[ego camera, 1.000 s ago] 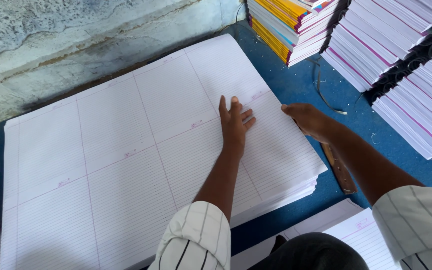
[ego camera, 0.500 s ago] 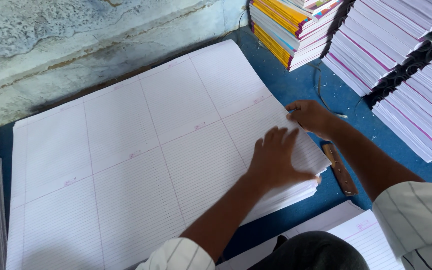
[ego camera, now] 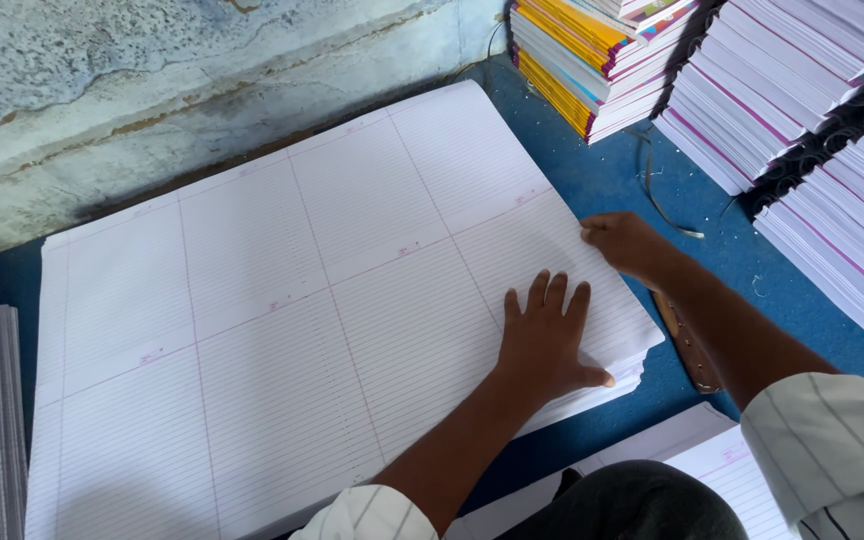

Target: The person folds large lined paper sheets in half and presses the crease with a small wooden block. They repeat this process for multiple sheets, stacking the folded sheets to the left.

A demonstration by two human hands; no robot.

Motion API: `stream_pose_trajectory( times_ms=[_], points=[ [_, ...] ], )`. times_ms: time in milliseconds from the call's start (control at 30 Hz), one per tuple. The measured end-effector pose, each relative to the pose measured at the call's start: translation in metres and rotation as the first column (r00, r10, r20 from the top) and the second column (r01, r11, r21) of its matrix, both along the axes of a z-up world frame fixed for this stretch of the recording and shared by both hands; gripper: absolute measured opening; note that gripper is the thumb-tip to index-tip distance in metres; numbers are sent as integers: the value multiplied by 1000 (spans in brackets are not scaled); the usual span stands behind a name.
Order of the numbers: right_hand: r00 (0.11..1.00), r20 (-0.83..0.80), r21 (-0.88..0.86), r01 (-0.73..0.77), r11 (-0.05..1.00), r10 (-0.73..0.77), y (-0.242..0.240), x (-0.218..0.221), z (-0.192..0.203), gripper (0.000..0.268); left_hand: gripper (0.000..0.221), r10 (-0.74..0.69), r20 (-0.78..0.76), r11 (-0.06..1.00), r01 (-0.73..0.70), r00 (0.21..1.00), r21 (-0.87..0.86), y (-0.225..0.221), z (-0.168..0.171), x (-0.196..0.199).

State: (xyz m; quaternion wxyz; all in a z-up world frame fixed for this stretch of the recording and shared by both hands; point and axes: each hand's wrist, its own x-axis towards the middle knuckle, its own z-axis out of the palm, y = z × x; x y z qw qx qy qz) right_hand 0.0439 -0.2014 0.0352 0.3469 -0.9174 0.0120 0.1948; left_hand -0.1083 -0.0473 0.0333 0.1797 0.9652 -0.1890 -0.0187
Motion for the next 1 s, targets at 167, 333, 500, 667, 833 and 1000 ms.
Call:
stream_pose_trajectory(
  times_ms=[167,333,500,667,833,1000],
  points=[
    [999,16,16,41,999,-42,-3,6,-11,40,123,-2,68,1000,2,998,-4,-3,-11,-1],
    [998,-28,-151,-56,987,52,-9,10,-13,40,119,-28,81,999,26,996,32,-4,-18,-3],
    [977,-98,88,199,976,-190,-9,7,-1,39,92,45,141,988,-23,989,-155,1,-12,-3],
    [997,66,6,34,999,-35,6,4,34,29,59,246,-145,735,-282,958,-616,13,9,12],
    [934,294,-168,-160,973,204,47,-15,69,26,45,353,-418,449,-543,837,-709,39,42,42],
    [833,404,-284,-278,918,378,96,-52,97,20,39,395,-570,270,-684,720,-677,79,78,54]
  ],
)
